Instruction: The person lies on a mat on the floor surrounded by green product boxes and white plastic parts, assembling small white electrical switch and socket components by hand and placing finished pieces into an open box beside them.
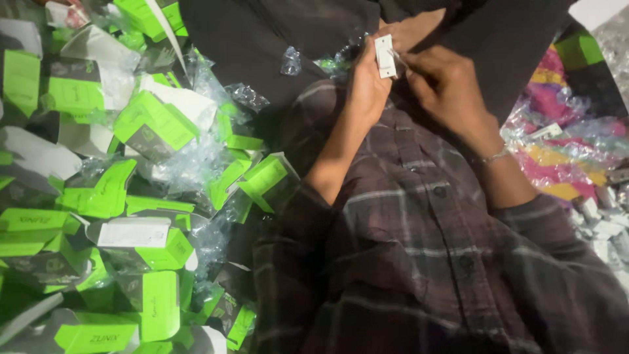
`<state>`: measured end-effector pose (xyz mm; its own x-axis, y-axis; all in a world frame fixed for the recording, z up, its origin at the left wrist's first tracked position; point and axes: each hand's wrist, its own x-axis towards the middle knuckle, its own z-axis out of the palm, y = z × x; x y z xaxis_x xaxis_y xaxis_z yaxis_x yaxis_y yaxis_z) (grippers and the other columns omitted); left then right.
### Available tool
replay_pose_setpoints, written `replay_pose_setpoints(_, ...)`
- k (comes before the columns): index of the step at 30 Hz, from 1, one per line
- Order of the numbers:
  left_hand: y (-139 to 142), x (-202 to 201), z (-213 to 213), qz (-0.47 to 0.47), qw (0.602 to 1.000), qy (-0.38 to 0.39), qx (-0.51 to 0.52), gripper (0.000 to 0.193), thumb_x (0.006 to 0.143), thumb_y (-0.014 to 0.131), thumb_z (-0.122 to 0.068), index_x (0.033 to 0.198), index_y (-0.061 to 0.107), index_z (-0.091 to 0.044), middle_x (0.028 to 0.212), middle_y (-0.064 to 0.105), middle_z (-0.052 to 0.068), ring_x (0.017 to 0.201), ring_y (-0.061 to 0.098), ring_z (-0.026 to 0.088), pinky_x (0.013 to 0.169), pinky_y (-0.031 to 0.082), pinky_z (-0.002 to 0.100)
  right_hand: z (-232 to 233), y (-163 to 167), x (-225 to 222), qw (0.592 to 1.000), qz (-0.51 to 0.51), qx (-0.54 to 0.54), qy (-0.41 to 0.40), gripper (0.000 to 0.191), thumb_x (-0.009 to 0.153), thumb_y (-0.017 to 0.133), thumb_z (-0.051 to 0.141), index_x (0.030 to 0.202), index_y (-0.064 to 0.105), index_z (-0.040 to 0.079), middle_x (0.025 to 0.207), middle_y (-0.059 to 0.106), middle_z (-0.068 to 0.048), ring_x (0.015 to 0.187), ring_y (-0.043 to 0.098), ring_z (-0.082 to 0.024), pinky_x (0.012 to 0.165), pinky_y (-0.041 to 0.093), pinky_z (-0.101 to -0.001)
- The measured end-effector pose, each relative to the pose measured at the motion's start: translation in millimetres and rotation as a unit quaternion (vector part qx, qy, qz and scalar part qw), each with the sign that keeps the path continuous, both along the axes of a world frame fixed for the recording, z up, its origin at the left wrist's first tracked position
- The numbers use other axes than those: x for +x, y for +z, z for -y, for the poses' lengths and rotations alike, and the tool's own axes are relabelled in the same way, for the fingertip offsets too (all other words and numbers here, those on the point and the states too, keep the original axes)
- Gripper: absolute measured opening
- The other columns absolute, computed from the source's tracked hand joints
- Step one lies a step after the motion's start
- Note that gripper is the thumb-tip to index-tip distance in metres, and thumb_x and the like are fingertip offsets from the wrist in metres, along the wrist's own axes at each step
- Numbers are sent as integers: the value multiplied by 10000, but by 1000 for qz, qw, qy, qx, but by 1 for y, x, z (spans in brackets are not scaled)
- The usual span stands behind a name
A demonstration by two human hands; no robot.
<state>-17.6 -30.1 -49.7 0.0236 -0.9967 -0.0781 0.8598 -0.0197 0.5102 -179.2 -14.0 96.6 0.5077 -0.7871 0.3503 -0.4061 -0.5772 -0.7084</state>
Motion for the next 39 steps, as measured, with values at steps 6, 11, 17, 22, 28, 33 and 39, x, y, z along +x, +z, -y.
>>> replay_pose_setpoints(6, 13, 0, 3, 168, 985, 36, 16, 470, 1169, 411, -391, 1383, 606, -21, 1414, 597, 112, 1329, 542, 226, 1148, 406, 359, 4, -28, 14, 999, -11, -5, -41, 172, 953, 700, -26, 1122, 733, -28, 958, 655, -182, 849, 660, -338, 751, 515, -412)
replay_pose_setpoints(11, 21, -3, -4, 252, 967, 41, 13, 459, 1172, 393, -347, 1367, 628, -4, 1406, 612, 122, 1354, 535, 237, 1171, 393, 365, 2, -26, 16, 998, -4, -43, -50, 260, 929, 681, -34, 1181, 740, -8, 1009, 657, -174, 898, 673, -359, 790, 535, -427)
replay_pose_setpoints(17, 10, -1, 0, 279, 953, 109, 53, 414, 1168, 432, -279, 1369, 616, 33, 1347, 647, 170, 1256, 594, 285, 1102, 460, 411, -4, -30, 18, 988, -153, 23, 3, 236, 796, 728, 6, 1027, 775, 23, 958, 699, -204, 817, 671, -401, 736, 523, -467)
replay_pose_setpoints(22, 11, 12, 5, 319, 937, 141, -20, 463, 1185, 382, -324, 1429, 580, 17, 1448, 610, 126, 1337, 561, 230, 1176, 414, 352, -6, -31, 13, 999, -15, -16, -48, 209, 919, 697, 17, 1120, 740, -24, 991, 709, -207, 867, 698, -353, 787, 555, -417)
replay_pose_setpoints(28, 8, 12, 5, 259, 964, 57, -3, 446, 1162, 391, -280, 1452, 540, 24, 1454, 593, 133, 1353, 548, 228, 1173, 401, 354, 29, -36, 24, 994, 23, 83, -75, 216, 937, 794, 123, 1065, 744, -43, 795, 690, -167, 657, 658, -219, 627, 505, -344)
replay_pose_setpoints(33, 4, 9, 4, 280, 960, 26, 13, 434, 1182, 393, -248, 1445, 561, 52, 1343, 622, 145, 1252, 568, 247, 1112, 428, 380, 42, -53, 23, 977, 115, 177, -18, 205, 949, 790, 125, 1051, 745, -48, 818, 712, -100, 730, 623, -87, 640, 503, -281)
replay_pose_setpoints(39, 6, 11, 2, 347, 937, 21, -22, 431, 1165, 410, -234, 1463, 539, 51, 1461, 516, 123, 1386, 494, 228, 1195, 372, 348, 48, -68, 15, 984, 48, 170, -32, 197, 884, 789, 97, 851, 682, -65, 697, 637, -86, 648, 572, -93, 581, 464, -307)
